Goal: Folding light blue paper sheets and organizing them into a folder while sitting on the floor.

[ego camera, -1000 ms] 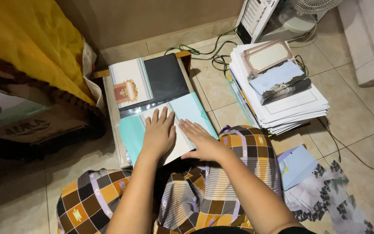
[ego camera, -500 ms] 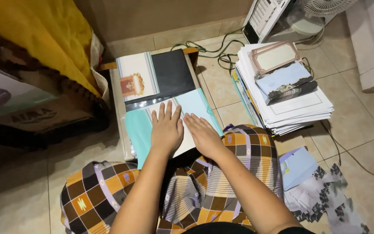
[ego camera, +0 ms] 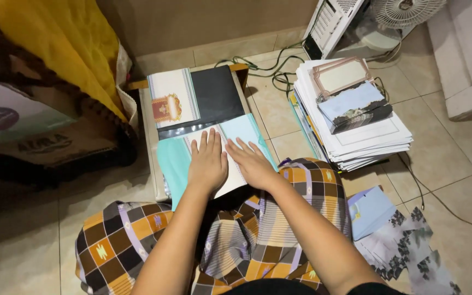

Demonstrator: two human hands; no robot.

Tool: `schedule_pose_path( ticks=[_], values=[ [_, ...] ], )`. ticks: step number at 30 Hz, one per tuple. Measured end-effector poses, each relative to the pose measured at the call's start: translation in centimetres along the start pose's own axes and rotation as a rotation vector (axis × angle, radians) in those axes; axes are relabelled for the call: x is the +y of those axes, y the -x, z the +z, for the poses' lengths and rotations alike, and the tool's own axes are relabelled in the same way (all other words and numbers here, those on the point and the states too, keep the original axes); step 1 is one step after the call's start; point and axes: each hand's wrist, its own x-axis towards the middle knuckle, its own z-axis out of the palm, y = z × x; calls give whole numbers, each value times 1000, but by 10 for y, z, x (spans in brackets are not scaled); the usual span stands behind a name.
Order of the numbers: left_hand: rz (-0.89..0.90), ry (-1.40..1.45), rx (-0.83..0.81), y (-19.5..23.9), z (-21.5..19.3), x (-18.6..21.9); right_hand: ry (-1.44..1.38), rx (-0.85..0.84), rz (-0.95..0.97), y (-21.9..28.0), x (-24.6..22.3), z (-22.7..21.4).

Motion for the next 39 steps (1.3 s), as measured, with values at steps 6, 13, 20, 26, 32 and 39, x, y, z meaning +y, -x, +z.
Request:
schedule_pose_path(
  ticks=[6,13,20,26,32,39],
  values=[
    [14,-40,-20,-1,-4,0,63,21,-22,-35,15,1],
    [-59,7,13,-2,-10,1,178,105,17,-28,-14,-11],
    [-52,-31,5,-1,-5,2,150,78,33,-30,-7,-5],
    [-72,-61,1,-2,-7,1,167,81,16,-42,-10,-15],
    [-91,-39,57,-7,3,-1,80,1,-62,-3,-10,-12],
    [-70,-60,25,-3,-3,4,127,35,-29,-48,3,-11]
  ],
)
